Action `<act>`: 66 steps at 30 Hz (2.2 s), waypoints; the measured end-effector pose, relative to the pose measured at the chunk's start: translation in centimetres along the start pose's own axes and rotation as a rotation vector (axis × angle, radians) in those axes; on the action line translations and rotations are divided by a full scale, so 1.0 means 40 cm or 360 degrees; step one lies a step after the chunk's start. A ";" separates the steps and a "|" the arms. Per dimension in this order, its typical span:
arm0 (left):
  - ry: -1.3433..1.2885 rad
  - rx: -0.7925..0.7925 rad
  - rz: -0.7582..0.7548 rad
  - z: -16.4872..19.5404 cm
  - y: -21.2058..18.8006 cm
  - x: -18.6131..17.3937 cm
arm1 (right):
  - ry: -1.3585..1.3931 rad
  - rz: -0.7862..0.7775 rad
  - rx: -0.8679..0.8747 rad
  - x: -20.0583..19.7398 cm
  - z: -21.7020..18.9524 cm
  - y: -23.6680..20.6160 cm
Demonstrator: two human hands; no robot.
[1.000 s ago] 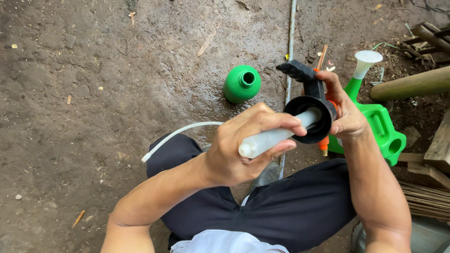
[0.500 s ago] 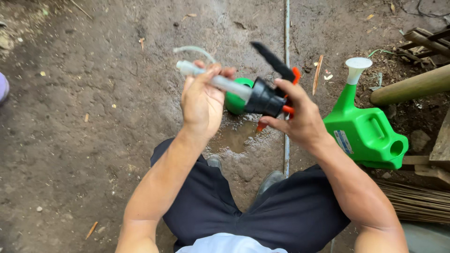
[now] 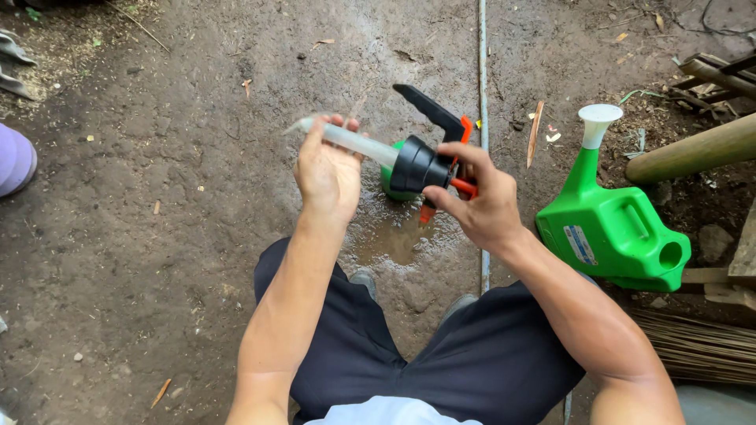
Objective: The person sits on the ground and repairs a pump sprayer. They unscrew the pump handle from the green tank, pull out the internal tube and wand, separate the plunger and hose parts, then reassemble the pump unit and screw the handle back onto the tank.
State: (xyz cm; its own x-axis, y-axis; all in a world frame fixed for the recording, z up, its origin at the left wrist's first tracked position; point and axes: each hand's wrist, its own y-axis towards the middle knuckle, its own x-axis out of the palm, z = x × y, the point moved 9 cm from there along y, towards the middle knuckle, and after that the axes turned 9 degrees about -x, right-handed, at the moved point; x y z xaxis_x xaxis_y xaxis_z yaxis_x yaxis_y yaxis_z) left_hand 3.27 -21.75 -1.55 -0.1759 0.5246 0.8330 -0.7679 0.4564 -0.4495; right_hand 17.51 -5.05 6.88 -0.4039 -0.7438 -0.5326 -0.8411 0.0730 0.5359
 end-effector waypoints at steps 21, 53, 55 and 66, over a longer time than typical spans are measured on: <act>-0.0175 -0.0026 -0.1721 0.084 -0.182 0.279 | 0.1689 0.0115 0.1099 0.115 0.050 -0.013; -0.0163 0.0051 -0.1069 0.100 -0.007 0.069 | 0.1079 -0.0150 0.0838 0.141 0.085 -0.020; -0.0140 0.0007 -0.1267 0.106 -0.045 0.100 | 0.1294 -0.0156 0.1053 0.159 0.079 -0.044; -0.0095 0.0214 -0.0247 0.081 0.022 -0.036 | 0.0516 -0.0189 0.0462 0.067 0.023 0.023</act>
State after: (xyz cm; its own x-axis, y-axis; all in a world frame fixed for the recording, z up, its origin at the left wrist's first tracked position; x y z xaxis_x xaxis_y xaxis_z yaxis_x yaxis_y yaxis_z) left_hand 0.85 -24.44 -2.12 -0.0823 0.4103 0.9082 -0.8632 0.4262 -0.2708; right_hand 15.35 -6.34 5.34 -0.2036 -0.9246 -0.3220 -0.9596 0.1233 0.2528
